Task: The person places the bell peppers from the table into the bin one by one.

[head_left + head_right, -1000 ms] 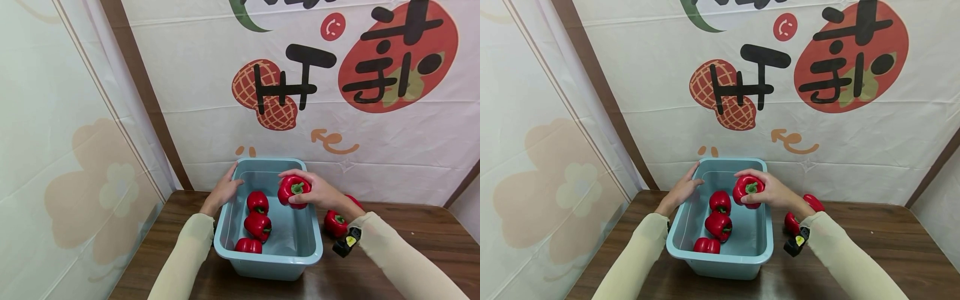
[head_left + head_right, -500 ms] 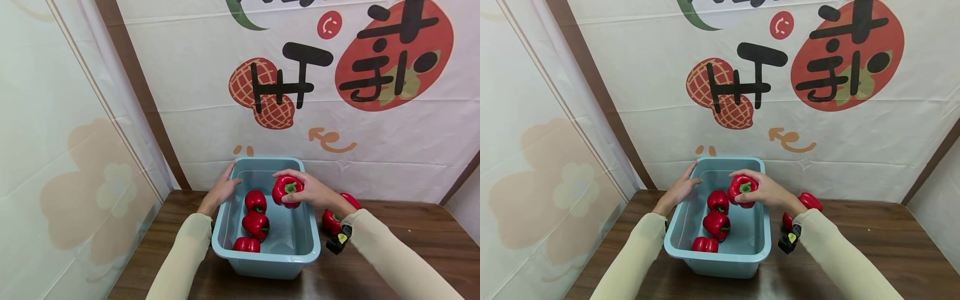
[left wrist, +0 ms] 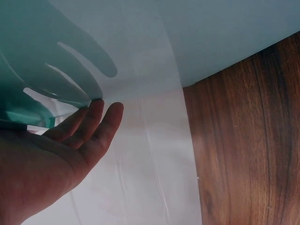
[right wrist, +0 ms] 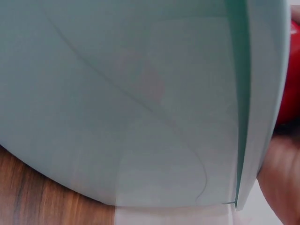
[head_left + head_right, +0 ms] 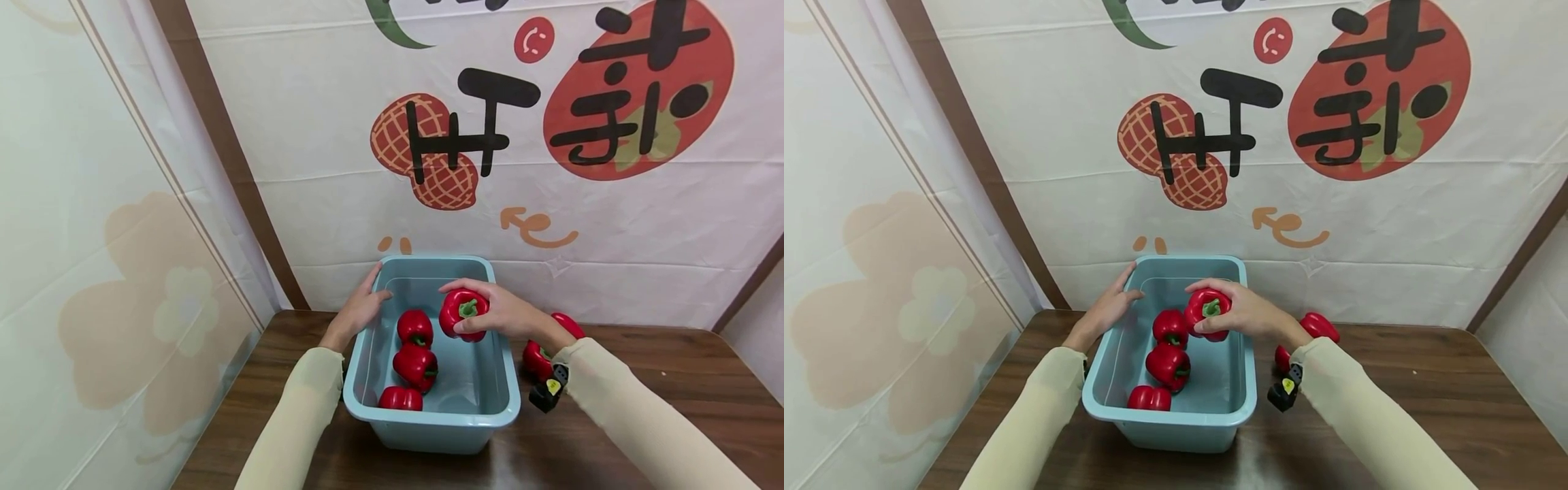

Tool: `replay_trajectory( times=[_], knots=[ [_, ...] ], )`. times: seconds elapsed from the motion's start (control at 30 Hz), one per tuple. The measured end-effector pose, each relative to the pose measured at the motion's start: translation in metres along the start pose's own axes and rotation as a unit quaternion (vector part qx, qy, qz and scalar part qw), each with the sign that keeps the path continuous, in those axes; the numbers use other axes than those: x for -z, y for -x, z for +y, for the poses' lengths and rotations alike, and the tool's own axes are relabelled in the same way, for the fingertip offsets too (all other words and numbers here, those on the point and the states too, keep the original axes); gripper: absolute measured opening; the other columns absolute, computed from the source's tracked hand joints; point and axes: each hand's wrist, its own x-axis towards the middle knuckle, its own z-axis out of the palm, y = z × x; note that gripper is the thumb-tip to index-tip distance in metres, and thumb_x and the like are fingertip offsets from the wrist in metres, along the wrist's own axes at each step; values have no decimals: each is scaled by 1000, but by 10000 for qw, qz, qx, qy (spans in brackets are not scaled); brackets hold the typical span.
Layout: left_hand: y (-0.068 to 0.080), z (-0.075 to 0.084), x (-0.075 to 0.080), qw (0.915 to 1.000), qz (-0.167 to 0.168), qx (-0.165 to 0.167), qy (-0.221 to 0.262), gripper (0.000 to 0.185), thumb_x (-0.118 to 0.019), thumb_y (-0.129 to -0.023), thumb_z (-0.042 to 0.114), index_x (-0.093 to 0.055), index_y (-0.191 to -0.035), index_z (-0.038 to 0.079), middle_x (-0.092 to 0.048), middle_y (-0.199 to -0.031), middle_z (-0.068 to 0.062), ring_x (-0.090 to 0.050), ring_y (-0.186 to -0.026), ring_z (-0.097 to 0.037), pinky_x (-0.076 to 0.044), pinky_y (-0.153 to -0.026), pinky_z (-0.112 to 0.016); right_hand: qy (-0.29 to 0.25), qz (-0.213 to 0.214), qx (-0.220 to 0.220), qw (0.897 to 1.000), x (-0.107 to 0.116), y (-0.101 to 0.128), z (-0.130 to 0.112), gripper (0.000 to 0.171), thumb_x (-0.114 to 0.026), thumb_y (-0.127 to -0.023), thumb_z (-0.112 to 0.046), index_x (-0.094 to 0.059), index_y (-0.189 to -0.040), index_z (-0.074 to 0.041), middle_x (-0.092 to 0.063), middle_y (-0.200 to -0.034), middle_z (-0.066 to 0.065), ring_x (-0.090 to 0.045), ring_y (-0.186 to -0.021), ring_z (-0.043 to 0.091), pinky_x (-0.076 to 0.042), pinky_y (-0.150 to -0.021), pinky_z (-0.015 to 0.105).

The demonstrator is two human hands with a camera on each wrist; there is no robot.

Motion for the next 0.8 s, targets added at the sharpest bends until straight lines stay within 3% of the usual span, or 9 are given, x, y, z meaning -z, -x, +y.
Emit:
replay_trajectory(
  times=[0.8],
  knots=[
    [1, -2, 0, 9999, -7, -146, -47, 69, -46, -101, 31, -10, -159, 36, -21, -164, -4, -36, -139, -41, -35, -102, -70, 239, -220, -107, 9994, -2, 0, 1, 74, -85, -75, -25, -49, -140, -21, -59, -125, 7, -59, -111, 33, -59, -79, 44]
  ],
)
